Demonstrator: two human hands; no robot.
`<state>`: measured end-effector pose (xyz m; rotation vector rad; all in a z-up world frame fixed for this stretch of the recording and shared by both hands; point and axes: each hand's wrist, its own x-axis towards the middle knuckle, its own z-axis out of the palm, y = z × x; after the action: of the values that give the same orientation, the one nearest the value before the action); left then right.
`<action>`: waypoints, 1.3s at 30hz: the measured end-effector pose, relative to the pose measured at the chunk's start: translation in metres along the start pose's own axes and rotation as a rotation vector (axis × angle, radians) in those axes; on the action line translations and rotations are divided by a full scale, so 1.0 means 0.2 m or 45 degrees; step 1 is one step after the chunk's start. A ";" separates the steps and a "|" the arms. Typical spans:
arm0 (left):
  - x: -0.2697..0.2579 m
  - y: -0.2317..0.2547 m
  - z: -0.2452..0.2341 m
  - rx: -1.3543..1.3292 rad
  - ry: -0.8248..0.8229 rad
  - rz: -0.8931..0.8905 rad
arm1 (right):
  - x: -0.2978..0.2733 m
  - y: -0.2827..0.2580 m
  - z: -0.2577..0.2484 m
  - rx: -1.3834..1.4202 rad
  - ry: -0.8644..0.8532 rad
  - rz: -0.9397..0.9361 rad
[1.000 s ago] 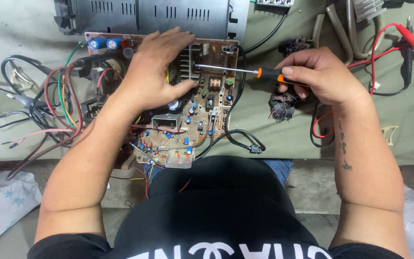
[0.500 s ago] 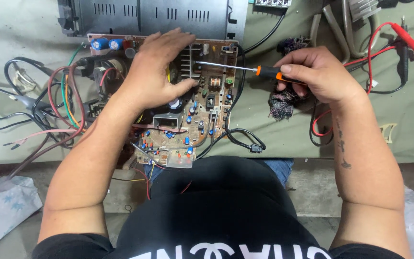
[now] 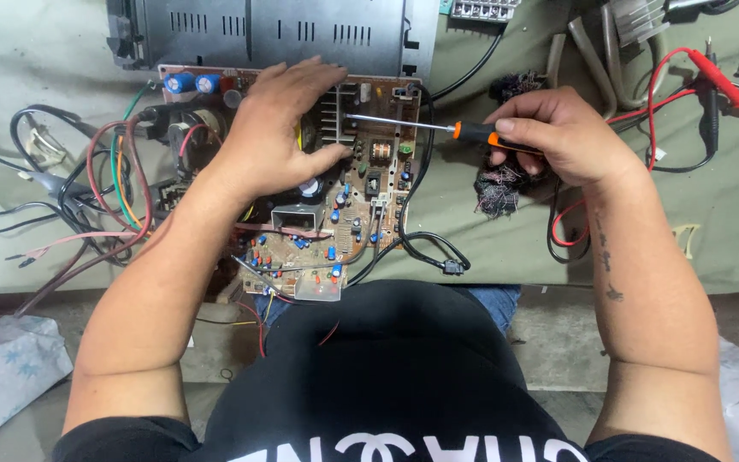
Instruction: The person uses a screwdriver to adjust components on a circuit board, then picks up a black cylindrical object and wipes it with a cloth.
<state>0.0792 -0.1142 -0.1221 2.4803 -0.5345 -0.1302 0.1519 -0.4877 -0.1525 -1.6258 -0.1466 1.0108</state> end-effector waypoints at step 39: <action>0.00 -0.01 0.01 0.001 0.005 -0.019 | 0.03 0.02 -0.02 0.071 -0.052 0.015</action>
<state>0.0798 -0.1145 -0.1240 2.4853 -0.5142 -0.1309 0.1571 -0.4891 -0.1586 -1.5581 -0.1353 1.0485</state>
